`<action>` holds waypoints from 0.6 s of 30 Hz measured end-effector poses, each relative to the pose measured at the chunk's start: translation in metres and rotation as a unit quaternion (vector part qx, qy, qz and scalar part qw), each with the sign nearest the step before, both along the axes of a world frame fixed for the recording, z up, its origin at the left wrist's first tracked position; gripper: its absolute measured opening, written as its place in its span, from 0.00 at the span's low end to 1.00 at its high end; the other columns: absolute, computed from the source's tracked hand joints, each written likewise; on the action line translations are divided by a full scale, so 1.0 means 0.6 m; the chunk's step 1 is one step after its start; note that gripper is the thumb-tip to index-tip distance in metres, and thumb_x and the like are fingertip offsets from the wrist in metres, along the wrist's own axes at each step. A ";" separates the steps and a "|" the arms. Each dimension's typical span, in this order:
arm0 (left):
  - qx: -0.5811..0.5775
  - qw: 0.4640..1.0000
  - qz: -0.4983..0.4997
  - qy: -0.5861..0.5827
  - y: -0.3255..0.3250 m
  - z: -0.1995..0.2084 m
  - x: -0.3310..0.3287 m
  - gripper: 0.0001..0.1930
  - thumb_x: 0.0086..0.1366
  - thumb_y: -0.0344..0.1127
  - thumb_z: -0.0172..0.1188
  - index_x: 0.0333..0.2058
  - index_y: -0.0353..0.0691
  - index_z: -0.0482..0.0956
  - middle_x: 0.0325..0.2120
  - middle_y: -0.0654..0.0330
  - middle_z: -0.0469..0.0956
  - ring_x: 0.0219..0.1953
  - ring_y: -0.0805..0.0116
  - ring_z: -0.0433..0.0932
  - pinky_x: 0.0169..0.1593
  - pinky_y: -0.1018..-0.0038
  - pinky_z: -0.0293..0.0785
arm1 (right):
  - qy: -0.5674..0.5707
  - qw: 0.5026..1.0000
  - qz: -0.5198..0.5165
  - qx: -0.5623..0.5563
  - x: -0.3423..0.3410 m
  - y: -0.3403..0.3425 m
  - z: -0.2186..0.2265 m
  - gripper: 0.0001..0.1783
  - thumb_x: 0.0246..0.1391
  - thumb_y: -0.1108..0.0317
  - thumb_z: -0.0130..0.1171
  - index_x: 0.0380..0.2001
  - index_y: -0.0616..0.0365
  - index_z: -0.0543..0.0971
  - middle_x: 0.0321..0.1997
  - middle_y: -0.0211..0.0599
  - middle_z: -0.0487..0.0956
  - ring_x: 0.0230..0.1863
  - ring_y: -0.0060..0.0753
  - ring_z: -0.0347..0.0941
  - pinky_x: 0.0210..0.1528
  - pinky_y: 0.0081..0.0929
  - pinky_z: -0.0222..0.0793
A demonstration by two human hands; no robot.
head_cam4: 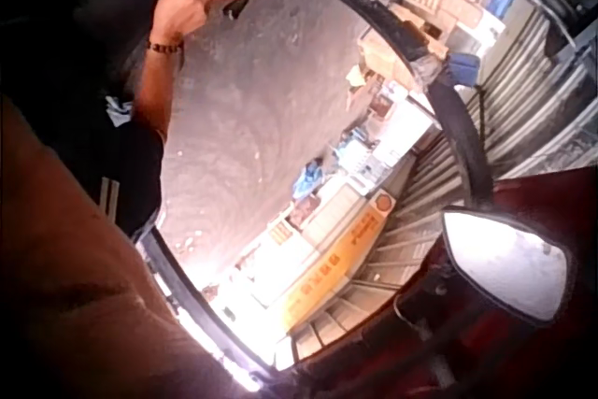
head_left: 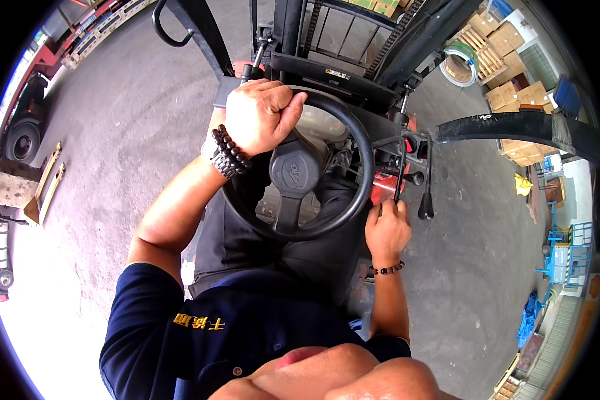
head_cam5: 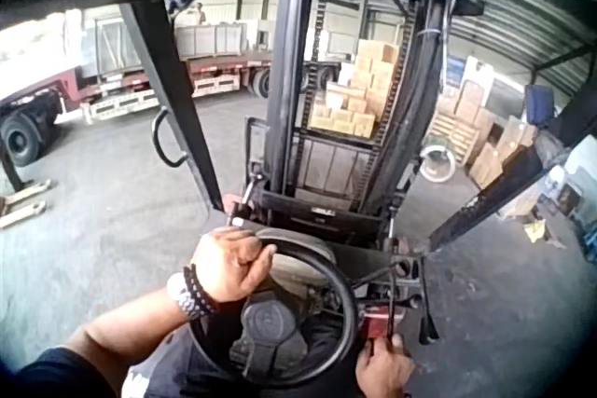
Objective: The person operates a forklift inside a warehouse, maneuvering it forward and backward while steering and using the control levers. The person briefly exits the forklift to check the forks before re-entering to continue driving.
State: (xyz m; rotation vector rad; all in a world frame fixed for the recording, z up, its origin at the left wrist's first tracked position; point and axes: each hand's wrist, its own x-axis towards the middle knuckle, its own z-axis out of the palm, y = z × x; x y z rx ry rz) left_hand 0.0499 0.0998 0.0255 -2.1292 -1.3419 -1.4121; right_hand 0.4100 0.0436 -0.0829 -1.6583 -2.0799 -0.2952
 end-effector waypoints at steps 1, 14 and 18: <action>-0.004 1.000 0.002 0.002 0.003 -0.002 -0.003 0.18 0.72 0.36 0.71 0.22 0.41 0.77 0.20 0.55 0.79 0.26 0.47 0.81 0.35 0.56 0.79 | 0.008 1.000 0.003 -0.004 -0.003 0.005 0.004 0.11 0.67 0.61 0.67 0.36 0.57 0.83 0.40 0.46 0.82 0.35 0.55 0.86 0.34 0.51 0.83; 0.007 1.000 -0.011 -0.011 -0.002 -0.003 -0.031 0.19 0.72 0.33 0.71 0.23 0.40 0.74 0.20 0.55 0.75 0.25 0.45 0.79 0.34 0.54 0.75 | 0.014 1.000 0.009 0.022 -0.037 0.050 0.042 0.07 0.66 0.63 0.67 0.41 0.52 0.87 0.41 0.41 0.85 0.37 0.56 0.86 0.36 0.53 0.83; -0.002 1.000 -0.015 0.009 -0.021 0.030 -0.053 0.19 0.72 0.34 0.72 0.23 0.40 0.75 0.20 0.54 0.77 0.27 0.45 0.80 0.36 0.53 0.77 | 0.016 1.000 0.001 0.010 -0.056 0.041 0.053 0.07 0.66 0.62 0.68 0.38 0.53 0.86 0.41 0.43 0.85 0.37 0.59 0.86 0.36 0.56 0.82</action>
